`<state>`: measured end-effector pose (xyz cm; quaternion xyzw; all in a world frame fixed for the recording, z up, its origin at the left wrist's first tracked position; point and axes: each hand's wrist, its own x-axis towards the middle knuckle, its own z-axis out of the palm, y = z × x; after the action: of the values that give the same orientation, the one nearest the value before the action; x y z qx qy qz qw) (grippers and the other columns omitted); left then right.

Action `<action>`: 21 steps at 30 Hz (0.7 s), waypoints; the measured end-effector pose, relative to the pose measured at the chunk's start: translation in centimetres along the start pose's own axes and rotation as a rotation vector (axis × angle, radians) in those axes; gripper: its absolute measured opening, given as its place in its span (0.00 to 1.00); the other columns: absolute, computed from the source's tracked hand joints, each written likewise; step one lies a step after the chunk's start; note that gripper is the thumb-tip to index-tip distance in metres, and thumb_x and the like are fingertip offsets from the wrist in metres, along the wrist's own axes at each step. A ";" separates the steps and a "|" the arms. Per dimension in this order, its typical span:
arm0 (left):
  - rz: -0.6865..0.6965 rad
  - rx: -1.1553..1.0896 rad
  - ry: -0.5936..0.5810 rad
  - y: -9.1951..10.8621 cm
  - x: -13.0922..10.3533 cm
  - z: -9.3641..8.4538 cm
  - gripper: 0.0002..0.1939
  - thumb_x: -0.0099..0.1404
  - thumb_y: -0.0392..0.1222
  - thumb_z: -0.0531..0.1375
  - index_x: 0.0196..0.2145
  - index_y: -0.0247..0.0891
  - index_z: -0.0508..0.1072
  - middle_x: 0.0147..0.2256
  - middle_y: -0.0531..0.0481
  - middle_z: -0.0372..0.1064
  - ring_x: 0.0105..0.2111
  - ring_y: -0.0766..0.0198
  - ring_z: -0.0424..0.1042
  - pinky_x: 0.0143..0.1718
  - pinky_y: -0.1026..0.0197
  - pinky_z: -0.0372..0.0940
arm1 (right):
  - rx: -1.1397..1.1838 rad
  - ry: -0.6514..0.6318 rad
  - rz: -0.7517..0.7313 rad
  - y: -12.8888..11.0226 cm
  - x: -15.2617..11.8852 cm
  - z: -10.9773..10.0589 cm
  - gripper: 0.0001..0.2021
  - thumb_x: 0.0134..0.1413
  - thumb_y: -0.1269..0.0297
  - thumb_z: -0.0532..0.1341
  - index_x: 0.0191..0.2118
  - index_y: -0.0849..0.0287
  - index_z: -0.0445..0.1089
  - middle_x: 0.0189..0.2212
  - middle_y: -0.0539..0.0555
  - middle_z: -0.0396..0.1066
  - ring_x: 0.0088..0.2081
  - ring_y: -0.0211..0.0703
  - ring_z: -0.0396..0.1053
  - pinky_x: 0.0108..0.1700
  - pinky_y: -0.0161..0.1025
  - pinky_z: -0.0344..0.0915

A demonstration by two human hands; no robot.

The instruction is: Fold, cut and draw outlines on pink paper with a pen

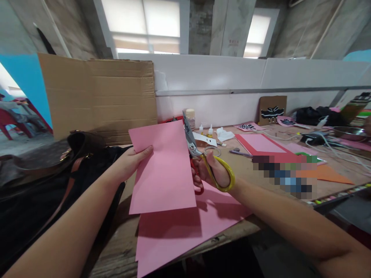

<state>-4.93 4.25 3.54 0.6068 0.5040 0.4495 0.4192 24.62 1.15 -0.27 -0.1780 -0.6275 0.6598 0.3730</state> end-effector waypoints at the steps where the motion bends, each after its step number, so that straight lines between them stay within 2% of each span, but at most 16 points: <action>1: 0.001 0.000 0.002 -0.1 0.0 -0.1 0.17 0.76 0.51 0.65 0.54 0.36 0.77 0.53 0.43 0.77 0.49 0.53 0.79 0.51 0.46 0.77 | -0.003 0.003 -0.006 0.0 0.1 -0.1 0.41 0.54 0.15 0.50 0.34 0.54 0.69 0.24 0.47 0.62 0.20 0.38 0.58 0.22 0.40 0.61; 5: 0.000 -0.003 0.006 -0.8 0.6 -1.0 0.18 0.76 0.51 0.65 0.55 0.37 0.77 0.53 0.43 0.77 0.49 0.53 0.79 0.50 0.46 0.77 | -0.014 0.013 -0.038 -0.6 0.2 -0.2 0.39 0.54 0.16 0.54 0.36 0.55 0.66 0.28 0.48 0.63 0.22 0.35 0.58 0.23 0.36 0.61; 8: -0.015 0.001 0.000 -1.5 1.2 -2.0 0.18 0.76 0.53 0.65 0.54 0.37 0.77 0.52 0.44 0.77 0.47 0.54 0.79 0.48 0.48 0.78 | -0.014 0.093 -0.120 -2.0 0.0 -0.3 0.36 0.58 0.20 0.55 0.44 0.53 0.66 0.29 0.46 0.63 0.22 0.35 0.56 0.24 0.36 0.61; 11: -0.047 0.016 -0.048 -1.6 1.0 -2.7 0.18 0.77 0.53 0.64 0.53 0.36 0.77 0.49 0.45 0.78 0.43 0.57 0.80 0.46 0.50 0.78 | -0.214 0.215 -0.166 -3.6 -0.2 -1.0 0.36 0.64 0.22 0.45 0.53 0.51 0.63 0.30 0.45 0.60 0.22 0.37 0.55 0.24 0.38 0.61; 13: -0.090 0.046 -0.142 -1.0 0.2 -2.6 0.18 0.76 0.54 0.65 0.49 0.36 0.79 0.44 0.46 0.80 0.39 0.59 0.80 0.42 0.53 0.78 | -0.425 0.247 -0.136 -4.3 -0.3 -2.1 0.34 0.66 0.25 0.45 0.52 0.51 0.63 0.29 0.45 0.60 0.22 0.38 0.56 0.24 0.39 0.61; 15: -0.143 0.091 -0.278 -0.2 -0.8 -1.9 0.20 0.67 0.57 0.71 0.44 0.36 0.82 0.39 0.45 0.83 0.34 0.56 0.82 0.36 0.52 0.79 | -0.590 0.274 -0.102 -4.7 -0.4 -3.4 0.27 0.66 0.32 0.57 0.49 0.52 0.65 0.29 0.45 0.61 0.23 0.39 0.58 0.25 0.38 0.60; 17: -0.171 0.141 -0.400 0.3 -1.5 -0.7 0.23 0.52 0.59 0.79 0.38 0.40 0.85 0.38 0.42 0.85 0.34 0.47 0.83 0.32 0.49 0.79 | -0.724 0.313 -0.073 -4.8 -0.3 -4.6 0.20 0.60 0.45 0.69 0.46 0.53 0.68 0.30 0.46 0.64 0.26 0.39 0.60 0.29 0.38 0.60; 18: -0.170 0.167 -0.439 0.4 -1.6 -0.1 0.23 0.46 0.57 0.81 0.36 0.42 0.86 0.37 0.43 0.85 0.34 0.44 0.84 0.31 0.49 0.79 | -0.796 0.322 -0.051 -4.7 -0.3 -5.0 0.17 0.57 0.51 0.72 0.43 0.53 0.69 0.31 0.48 0.66 0.28 0.40 0.62 0.31 0.38 0.60; 19: -0.161 0.196 -0.459 0.3 -1.5 0.5 0.22 0.43 0.54 0.82 0.34 0.43 0.85 0.35 0.45 0.85 0.34 0.43 0.84 0.31 0.50 0.79 | -0.864 0.320 -0.024 -4.5 -0.3 -5.4 0.14 0.55 0.56 0.73 0.41 0.53 0.71 0.32 0.49 0.68 0.31 0.42 0.64 0.33 0.38 0.59; 21: -0.129 0.259 -0.458 -0.6 -0.8 1.5 0.18 0.48 0.50 0.82 0.30 0.42 0.83 0.32 0.50 0.83 0.33 0.51 0.82 0.33 0.55 0.78 | -0.982 0.280 0.046 -4.2 -0.3 -5.8 0.10 0.51 0.64 0.73 0.38 0.54 0.74 0.34 0.52 0.73 0.35 0.45 0.67 0.37 0.39 0.58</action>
<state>-3.72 3.43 2.51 0.7080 0.4869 0.2047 0.4688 30.03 4.66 2.80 -0.4327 -0.8034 0.2651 0.3115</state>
